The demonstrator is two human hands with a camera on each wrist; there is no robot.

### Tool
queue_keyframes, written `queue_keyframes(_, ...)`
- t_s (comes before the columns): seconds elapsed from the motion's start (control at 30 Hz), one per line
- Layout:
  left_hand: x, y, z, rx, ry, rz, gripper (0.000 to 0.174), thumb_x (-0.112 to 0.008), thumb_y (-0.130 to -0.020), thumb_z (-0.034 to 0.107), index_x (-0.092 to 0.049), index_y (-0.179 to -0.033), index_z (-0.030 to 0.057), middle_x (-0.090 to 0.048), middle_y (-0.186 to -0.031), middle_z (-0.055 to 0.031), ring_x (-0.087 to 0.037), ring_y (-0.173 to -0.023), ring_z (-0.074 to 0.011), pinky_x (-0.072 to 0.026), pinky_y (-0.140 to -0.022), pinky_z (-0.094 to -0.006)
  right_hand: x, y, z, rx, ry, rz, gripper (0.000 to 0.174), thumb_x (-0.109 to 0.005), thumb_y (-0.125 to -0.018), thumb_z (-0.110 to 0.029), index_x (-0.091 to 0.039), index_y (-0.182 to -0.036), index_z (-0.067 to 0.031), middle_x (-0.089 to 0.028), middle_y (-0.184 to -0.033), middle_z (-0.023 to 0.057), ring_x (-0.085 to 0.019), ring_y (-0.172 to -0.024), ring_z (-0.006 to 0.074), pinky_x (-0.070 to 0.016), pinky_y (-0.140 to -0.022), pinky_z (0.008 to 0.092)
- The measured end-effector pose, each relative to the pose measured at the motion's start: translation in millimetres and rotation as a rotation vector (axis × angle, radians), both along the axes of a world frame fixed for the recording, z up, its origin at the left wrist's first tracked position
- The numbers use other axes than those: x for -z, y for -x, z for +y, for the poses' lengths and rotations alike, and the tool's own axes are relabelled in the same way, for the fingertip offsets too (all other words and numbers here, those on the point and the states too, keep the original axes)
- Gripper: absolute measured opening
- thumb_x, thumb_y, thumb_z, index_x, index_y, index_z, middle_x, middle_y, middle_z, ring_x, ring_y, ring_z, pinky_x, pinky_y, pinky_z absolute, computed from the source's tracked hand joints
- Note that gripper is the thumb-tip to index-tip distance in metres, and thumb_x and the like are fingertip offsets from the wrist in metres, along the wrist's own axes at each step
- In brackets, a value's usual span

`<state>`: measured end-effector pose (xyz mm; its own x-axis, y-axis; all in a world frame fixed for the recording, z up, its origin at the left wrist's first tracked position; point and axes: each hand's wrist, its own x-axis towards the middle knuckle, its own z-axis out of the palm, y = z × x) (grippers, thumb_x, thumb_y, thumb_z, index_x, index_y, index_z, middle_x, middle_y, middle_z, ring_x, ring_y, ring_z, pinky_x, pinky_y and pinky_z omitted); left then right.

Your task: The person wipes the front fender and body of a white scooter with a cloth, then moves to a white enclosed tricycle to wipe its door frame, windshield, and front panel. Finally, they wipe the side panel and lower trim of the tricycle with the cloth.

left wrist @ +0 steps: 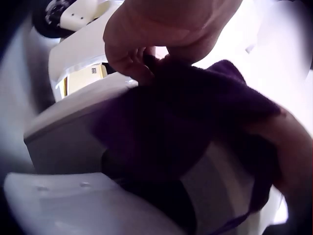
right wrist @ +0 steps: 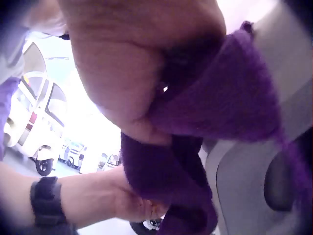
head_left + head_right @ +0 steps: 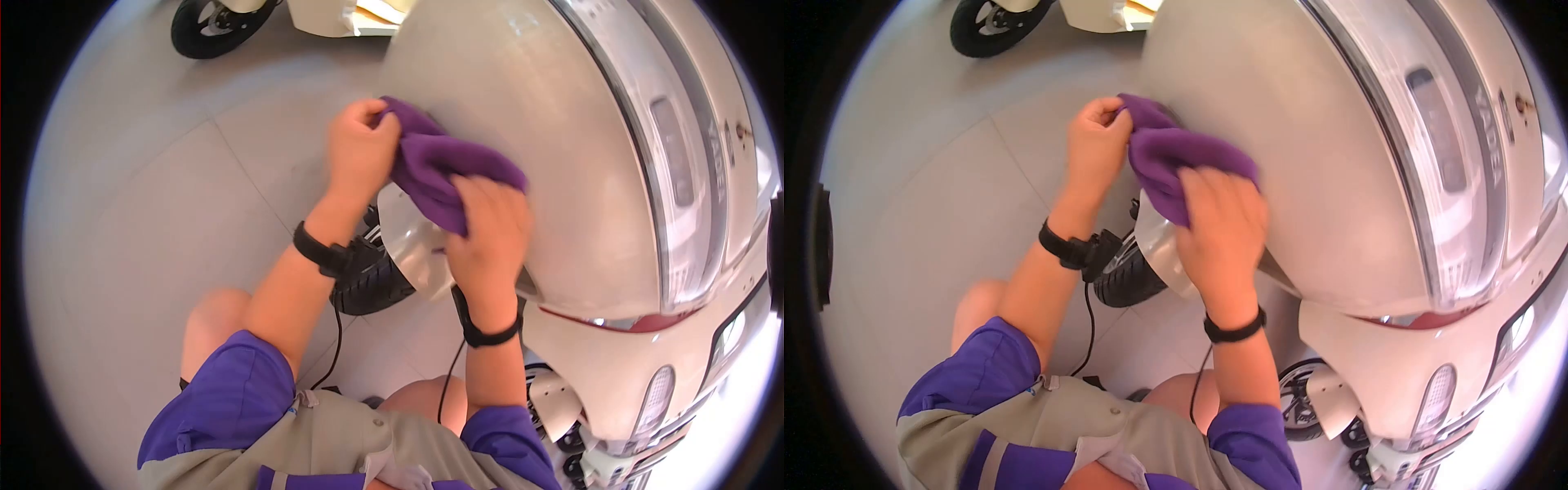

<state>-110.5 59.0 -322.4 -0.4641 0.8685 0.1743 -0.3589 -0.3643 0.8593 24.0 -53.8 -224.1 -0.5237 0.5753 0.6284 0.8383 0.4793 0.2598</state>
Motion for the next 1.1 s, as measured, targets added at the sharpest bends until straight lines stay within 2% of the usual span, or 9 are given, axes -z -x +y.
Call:
queue_keyframes(0.07,-34.2,-5.0,-17.1,-0.040,-0.103,-0.088,0.021,-0.063,-0.086,0.011,-0.066,-0.104,-0.0009,-0.072,-0.089,-0.0139,-0.069,-0.078,-0.0185,-0.0537,-0.072,-0.0322,-4.6,-7.4,-5.2,-0.012,-0.101,0.067,0.045,-0.063,-0.064,0.007,-0.068,-0.107,-0.0032,-0.066,-0.108,0.0123,-0.062,-0.101,0.0338,-0.0487,-0.087,0.0436)
queue_keyframes(0.13,-57.7,-16.3,-34.5,-0.033,-0.311,0.028,0.026,-0.061,-0.088,0.011,-0.063,-0.111,-0.0004,-0.068,-0.094,-0.0203,-0.066,-0.083,-0.0330,-0.0527,-0.079,-0.0393,-20.5,0.3,-0.7,0.010,-0.264,0.106,0.041,-0.061,-0.068,0.011,-0.069,-0.107,-0.0004,-0.067,-0.109,0.0153,-0.063,-0.101,0.0356,-0.0503,-0.089,0.0437)
queue_keyframes(0.2,-64.6,-28.2,-43.1,-0.252,-0.801,0.398,0.048,-0.061,-0.089,0.014,-0.049,-0.131,-0.0056,-0.054,-0.128,-0.0281,-0.055,-0.115,-0.0430,-0.0448,-0.099,-0.0489,-33.0,15.0,8.7,0.076,-0.343,0.137,0.033,-0.064,-0.076,0.007,-0.068,-0.108,0.0008,-0.067,-0.112,0.0161,-0.063,-0.103,0.0353,-0.0498,-0.090,0.0431)
queue_keyframes(0.3,-68.2,-31.1,-53.1,-0.068,-0.857,0.322,0.060,-0.057,-0.094,0.027,-0.039,-0.137,-0.0102,-0.032,-0.147,-0.0375,-0.040,-0.130,-0.0529,-0.0313,-0.113,-0.0521,-36.8,44.8,14.7,0.160,-0.263,0.227,0.034,-0.065,-0.077,0.005,-0.067,-0.111,0.0011,-0.067,-0.113,0.0169,-0.062,-0.106,0.0350,-0.0490,-0.091,0.0434)
queue_keyframes(0.4,-56.2,-0.4,-20.6,-0.066,-0.710,0.621,0.064,-0.051,-0.099,0.035,-0.037,-0.139,-0.0115,-0.028,-0.150,-0.0371,-0.034,-0.137,-0.0509,-0.0297,-0.115,-0.0509,-28.0,49.1,28.2,0.163,-0.241,-0.057,0.035,-0.061,-0.081,0.003,-0.064,-0.116,0.0013,-0.064,-0.120,0.0176,-0.059,-0.112,0.0355,-0.0466,-0.095,0.0444)
queue_keyframes(0.63,33.6,21.0,75.9,0.032,-0.422,0.532,0.044,-0.042,-0.103,0.022,-0.045,-0.135,-0.0074,-0.033,-0.146,-0.0380,-0.029,-0.139,-0.0533,-0.0276,-0.116,-0.0499,29.1,71.0,91.2,-0.054,0.063,-0.267,0.046,-0.052,-0.081,0.004,-0.059,-0.126,0.0003,-0.061,-0.123,0.0197,-0.059,-0.114,0.0369,-0.0482,-0.097,0.0453)
queue_keyframes(0.77,93.6,-1.9,97.0,0.296,-0.212,0.302,0.055,-0.044,-0.101,0.028,-0.038,-0.138,-0.0120,-0.022,-0.153,-0.0367,-0.021,-0.145,-0.0484,-0.0241,-0.118,-0.0480,65.0,79.0,100.6,0.303,0.548,-0.153,0.035,-0.055,-0.086,0.000,-0.060,-0.121,0.0008,-0.065,-0.112,0.0243,-0.063,-0.104,0.0408,-0.0507,-0.086,0.0471)
queue_keyframes(1.0,-17.6,23.9,67.7,-0.033,-0.693,0.466,0.052,-0.049,-0.097,0.028,-0.042,-0.134,-0.0081,-0.032,-0.150,-0.0342,-0.032,-0.140,-0.0454,-0.0256,-0.117,-0.0467,40.3,83.9,63.2,0.153,0.459,0.257,0.051,-0.054,-0.097,-0.009,-0.032,-0.143,-0.0018,-0.063,-0.109,0.0296,-0.064,-0.091,0.0466,-0.0512,-0.079,0.0481)
queue_keyframes(1.1,-7.9,16.8,100.8,-0.148,-0.661,0.494,0.044,-0.047,-0.098,0.024,-0.045,-0.133,-0.0027,-0.031,-0.150,-0.0337,-0.032,-0.140,-0.0463,-0.0261,-0.117,-0.0475,21.2,97.8,64.1,0.190,0.833,0.571,0.057,-0.053,-0.096,-0.008,-0.028,-0.147,-0.0030,-0.061,-0.113,0.0318,-0.064,-0.092,0.0475,-0.0515,-0.077,0.0482)
